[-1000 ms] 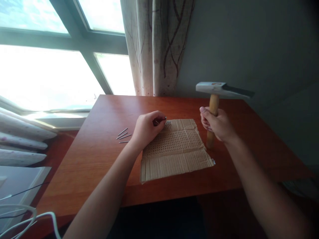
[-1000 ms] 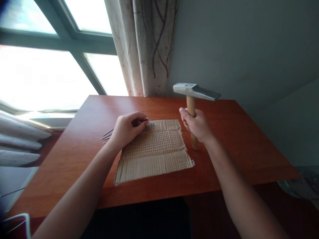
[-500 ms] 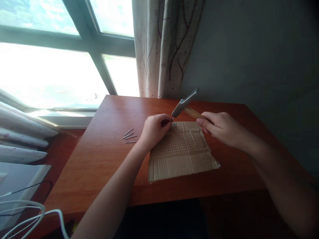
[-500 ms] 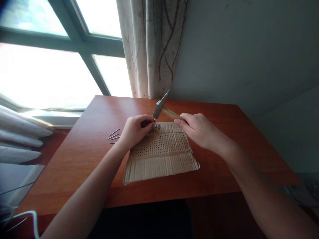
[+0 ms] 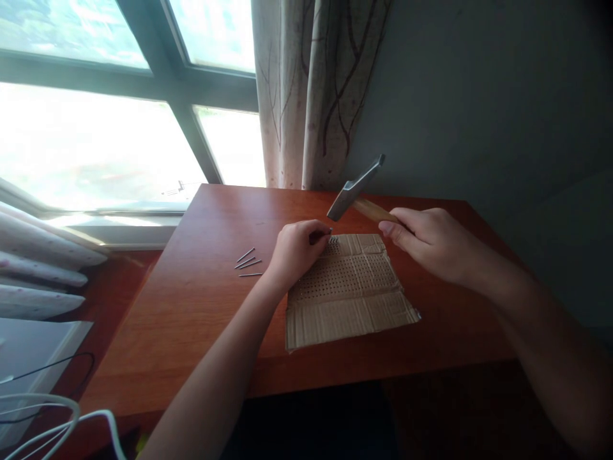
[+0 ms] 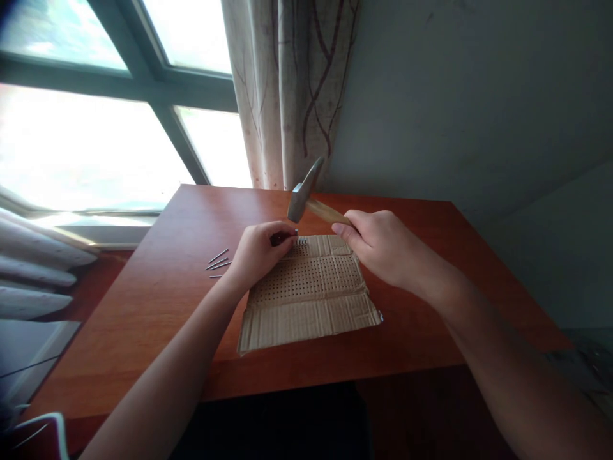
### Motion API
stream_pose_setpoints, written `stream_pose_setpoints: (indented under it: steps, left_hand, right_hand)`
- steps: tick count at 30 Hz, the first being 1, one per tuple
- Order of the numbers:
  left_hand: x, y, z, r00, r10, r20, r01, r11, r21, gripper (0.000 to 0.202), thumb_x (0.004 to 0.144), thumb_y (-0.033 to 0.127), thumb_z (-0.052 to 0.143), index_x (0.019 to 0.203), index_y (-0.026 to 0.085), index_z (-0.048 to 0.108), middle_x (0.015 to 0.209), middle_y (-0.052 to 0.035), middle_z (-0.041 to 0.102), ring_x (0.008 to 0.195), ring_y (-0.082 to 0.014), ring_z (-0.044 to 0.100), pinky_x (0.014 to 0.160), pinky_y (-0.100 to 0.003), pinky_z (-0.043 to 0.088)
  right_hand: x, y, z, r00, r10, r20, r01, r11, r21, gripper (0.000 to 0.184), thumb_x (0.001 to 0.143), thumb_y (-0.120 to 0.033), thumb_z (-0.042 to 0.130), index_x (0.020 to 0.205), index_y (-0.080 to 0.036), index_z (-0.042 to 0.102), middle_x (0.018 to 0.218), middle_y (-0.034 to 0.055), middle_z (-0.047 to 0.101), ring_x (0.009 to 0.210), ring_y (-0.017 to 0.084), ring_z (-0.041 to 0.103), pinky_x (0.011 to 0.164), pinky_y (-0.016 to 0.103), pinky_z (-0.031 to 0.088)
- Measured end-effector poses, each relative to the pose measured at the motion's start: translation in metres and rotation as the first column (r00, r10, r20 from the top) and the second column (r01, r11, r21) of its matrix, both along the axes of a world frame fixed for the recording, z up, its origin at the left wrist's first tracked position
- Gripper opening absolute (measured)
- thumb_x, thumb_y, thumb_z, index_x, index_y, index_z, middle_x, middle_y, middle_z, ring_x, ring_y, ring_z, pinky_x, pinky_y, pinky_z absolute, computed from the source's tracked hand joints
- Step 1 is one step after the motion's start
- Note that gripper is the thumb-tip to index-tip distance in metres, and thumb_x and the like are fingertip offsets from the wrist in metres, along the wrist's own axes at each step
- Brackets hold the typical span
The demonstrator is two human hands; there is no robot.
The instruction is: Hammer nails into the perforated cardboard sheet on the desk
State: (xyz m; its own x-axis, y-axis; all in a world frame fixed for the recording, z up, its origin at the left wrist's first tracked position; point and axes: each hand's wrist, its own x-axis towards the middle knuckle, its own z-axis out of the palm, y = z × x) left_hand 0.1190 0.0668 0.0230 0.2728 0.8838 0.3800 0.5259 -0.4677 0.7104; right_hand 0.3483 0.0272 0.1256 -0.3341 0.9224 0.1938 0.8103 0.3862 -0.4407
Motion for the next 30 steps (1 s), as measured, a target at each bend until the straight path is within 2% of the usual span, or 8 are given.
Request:
stream_pose_setpoints:
  steps: [5, 10, 16, 21, 27, 30]
  left_hand:
    - [0.000, 0.000, 0.002, 1.000, -0.008, -0.007, 0.008, 1.000, -0.008, 0.009, 0.083, 0.019, 0.065, 0.085, 0.020, 0.074, 0.082, -0.0029, 0.076, 0.069, -0.0163, 0.066, 0.062, -0.027, 0.047]
    - [0.000, -0.001, 0.003, 1.000, -0.003, -0.013, 0.003, 1.000, -0.016, 0.010, 0.084, 0.019, 0.065, 0.086, 0.019, 0.074, 0.084, -0.0036, 0.076, 0.071, -0.0164, 0.066, 0.063, -0.027, 0.047]
    - [0.001, -0.001, 0.003, 0.998, 0.001, -0.061, -0.002, 1.000, -0.026, 0.011, 0.084, 0.017, 0.064, 0.086, 0.019, 0.075, 0.083, -0.0032, 0.076, 0.071, -0.0161, 0.066, 0.064, -0.026, 0.046]
    - [0.000, -0.001, 0.002, 0.999, 0.000, -0.054, -0.001, 1.000, -0.010, 0.011, 0.085, 0.017, 0.065, 0.089, 0.020, 0.075, 0.086, -0.0029, 0.077, 0.072, -0.0155, 0.066, 0.064, -0.026, 0.046]
    - [0.000, 0.000, 0.002, 0.998, -0.002, -0.063, 0.002, 1.000, -0.007, 0.009, 0.084, 0.016, 0.064, 0.084, 0.018, 0.073, 0.082, -0.0030, 0.075, 0.068, -0.0144, 0.064, 0.061, -0.025, 0.043]
    - [-0.001, 0.000, 0.001, 1.000, -0.012, -0.017, 0.012, 1.000, -0.003, 0.009, 0.083, 0.016, 0.064, 0.085, 0.019, 0.073, 0.082, -0.0021, 0.075, 0.069, -0.0138, 0.064, 0.063, -0.025, 0.046]
  right_hand:
    - [-0.002, 0.001, -0.007, 1.000, -0.008, -0.007, 0.008, 0.999, -0.036, 0.043, 0.095, -0.042, 0.060, 0.059, -0.023, 0.045, 0.048, -0.0026, 0.048, 0.042, 0.011, 0.038, 0.047, 0.032, 0.022]
    - [-0.002, 0.001, -0.006, 0.999, -0.046, 0.030, 0.046, 0.999, 0.000, 0.043, 0.097, -0.038, 0.055, 0.059, -0.023, 0.039, 0.047, -0.0029, 0.043, 0.042, 0.011, 0.036, 0.049, 0.032, 0.022]
    - [-0.007, -0.005, -0.001, 0.981, -0.065, 0.185, 0.095, 0.983, -0.156, 0.037, 0.099, -0.040, 0.046, 0.067, -0.023, 0.043, 0.058, -0.0013, 0.052, 0.053, 0.013, 0.044, 0.055, 0.031, 0.027]
    - [-0.008, -0.008, 0.004, 0.981, -0.072, 0.181, 0.101, 0.983, -0.155, 0.038, 0.100, -0.041, 0.043, 0.067, -0.023, 0.040, 0.058, -0.0024, 0.048, 0.053, 0.012, 0.041, 0.056, 0.031, 0.027]
    - [-0.010, -0.007, -0.002, 0.971, -0.086, 0.223, 0.129, 0.974, -0.185, 0.040, 0.100, -0.046, 0.042, 0.067, -0.022, 0.041, 0.058, -0.0013, 0.050, 0.054, 0.013, 0.044, 0.056, 0.031, 0.027]
    - [-0.011, -0.006, -0.004, 0.972, -0.078, 0.223, 0.121, 0.975, -0.185, 0.040, 0.100, -0.046, 0.041, 0.068, -0.022, 0.041, 0.060, -0.0009, 0.051, 0.055, 0.013, 0.044, 0.056, 0.031, 0.027]
